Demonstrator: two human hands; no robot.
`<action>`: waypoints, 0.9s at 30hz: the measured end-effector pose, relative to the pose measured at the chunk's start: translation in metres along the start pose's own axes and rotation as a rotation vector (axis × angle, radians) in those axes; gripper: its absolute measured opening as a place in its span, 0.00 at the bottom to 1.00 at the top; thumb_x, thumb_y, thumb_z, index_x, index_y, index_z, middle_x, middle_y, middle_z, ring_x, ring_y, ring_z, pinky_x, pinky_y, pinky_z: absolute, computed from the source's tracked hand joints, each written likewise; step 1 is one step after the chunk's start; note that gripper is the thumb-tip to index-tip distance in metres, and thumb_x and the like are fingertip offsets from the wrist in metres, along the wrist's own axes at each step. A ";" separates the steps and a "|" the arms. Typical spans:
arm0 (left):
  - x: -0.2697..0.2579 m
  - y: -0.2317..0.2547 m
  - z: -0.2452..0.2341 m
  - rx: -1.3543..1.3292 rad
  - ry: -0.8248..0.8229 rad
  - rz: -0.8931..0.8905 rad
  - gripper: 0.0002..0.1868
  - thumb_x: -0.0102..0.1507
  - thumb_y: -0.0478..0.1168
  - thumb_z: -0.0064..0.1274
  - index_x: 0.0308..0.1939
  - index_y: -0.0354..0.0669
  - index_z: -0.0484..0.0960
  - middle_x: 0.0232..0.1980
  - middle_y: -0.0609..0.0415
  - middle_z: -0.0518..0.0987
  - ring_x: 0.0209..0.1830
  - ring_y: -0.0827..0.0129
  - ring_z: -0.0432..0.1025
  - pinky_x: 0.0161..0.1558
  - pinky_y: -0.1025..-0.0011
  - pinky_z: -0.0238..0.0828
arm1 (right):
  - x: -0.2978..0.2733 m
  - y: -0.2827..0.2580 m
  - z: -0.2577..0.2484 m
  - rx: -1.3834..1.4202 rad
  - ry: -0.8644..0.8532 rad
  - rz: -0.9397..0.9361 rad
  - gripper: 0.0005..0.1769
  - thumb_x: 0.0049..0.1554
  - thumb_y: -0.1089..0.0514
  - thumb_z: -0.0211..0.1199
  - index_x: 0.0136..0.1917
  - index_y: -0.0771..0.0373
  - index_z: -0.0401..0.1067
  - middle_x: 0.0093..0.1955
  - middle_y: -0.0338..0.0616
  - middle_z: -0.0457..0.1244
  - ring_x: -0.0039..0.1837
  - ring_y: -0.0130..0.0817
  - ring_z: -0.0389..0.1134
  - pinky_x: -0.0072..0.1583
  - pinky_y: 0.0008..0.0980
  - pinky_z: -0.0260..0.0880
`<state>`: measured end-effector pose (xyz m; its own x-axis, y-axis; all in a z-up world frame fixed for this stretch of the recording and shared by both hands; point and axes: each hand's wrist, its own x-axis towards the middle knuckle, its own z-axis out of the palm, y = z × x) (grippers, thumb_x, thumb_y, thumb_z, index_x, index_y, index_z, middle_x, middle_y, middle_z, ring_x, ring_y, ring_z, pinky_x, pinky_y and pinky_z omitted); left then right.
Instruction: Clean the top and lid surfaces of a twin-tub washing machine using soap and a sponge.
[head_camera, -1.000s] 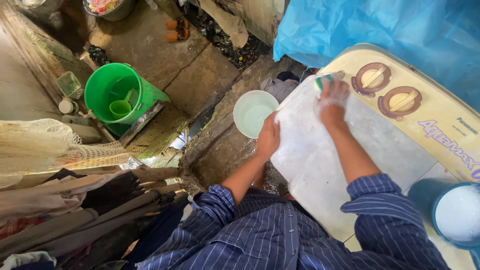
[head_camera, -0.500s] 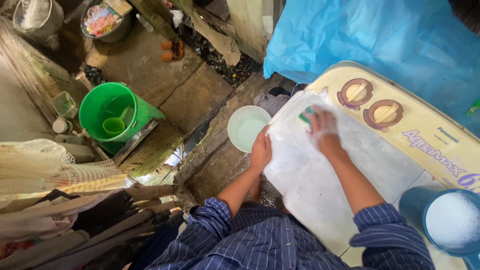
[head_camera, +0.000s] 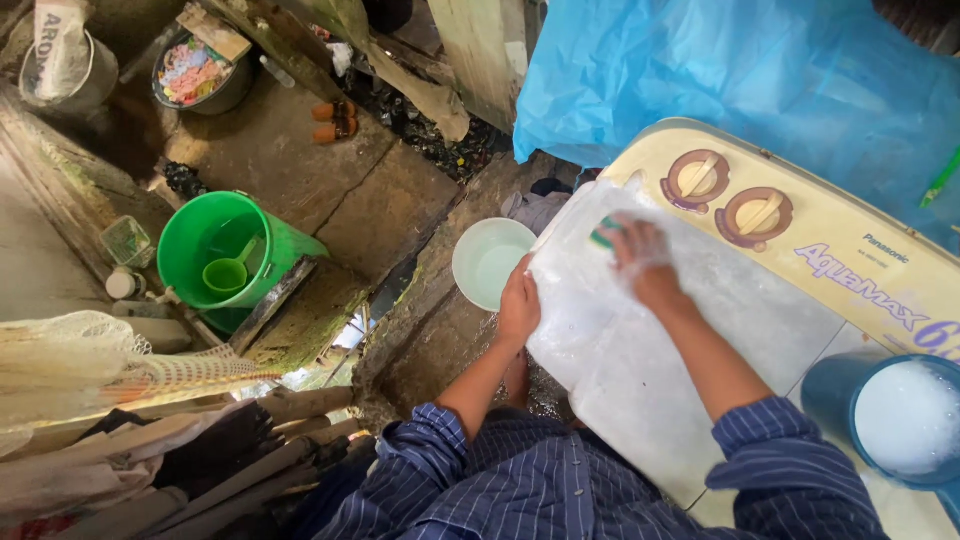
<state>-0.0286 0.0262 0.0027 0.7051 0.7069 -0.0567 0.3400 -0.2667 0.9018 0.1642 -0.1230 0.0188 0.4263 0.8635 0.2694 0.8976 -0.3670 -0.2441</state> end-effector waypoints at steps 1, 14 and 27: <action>-0.001 -0.001 0.000 0.001 0.002 -0.008 0.23 0.74 0.41 0.32 0.70 0.39 0.69 0.63 0.31 0.76 0.64 0.41 0.71 0.65 0.57 0.65 | 0.007 0.005 0.005 0.004 -0.006 -0.002 0.40 0.46 0.62 0.69 0.71 0.55 0.61 0.76 0.53 0.51 0.71 0.58 0.55 0.68 0.59 0.57; 0.001 -0.006 0.001 -0.018 0.012 0.037 0.22 0.74 0.41 0.32 0.70 0.39 0.69 0.64 0.31 0.75 0.64 0.40 0.71 0.64 0.56 0.65 | 0.011 0.001 0.001 0.130 0.181 0.043 0.36 0.46 0.65 0.69 0.67 0.49 0.68 0.73 0.45 0.57 0.71 0.55 0.59 0.68 0.57 0.58; 0.000 0.003 -0.001 0.046 -0.020 -0.053 0.23 0.74 0.42 0.31 0.71 0.45 0.69 0.64 0.32 0.75 0.62 0.40 0.71 0.62 0.55 0.66 | -0.001 -0.024 0.022 0.138 0.126 0.012 0.35 0.45 0.65 0.69 0.66 0.49 0.69 0.71 0.50 0.58 0.70 0.57 0.58 0.67 0.58 0.57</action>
<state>-0.0282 0.0258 0.0056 0.6976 0.7075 -0.1129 0.4050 -0.2594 0.8768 0.1393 -0.1078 0.0041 0.4557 0.8058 0.3781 0.8721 -0.3192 -0.3709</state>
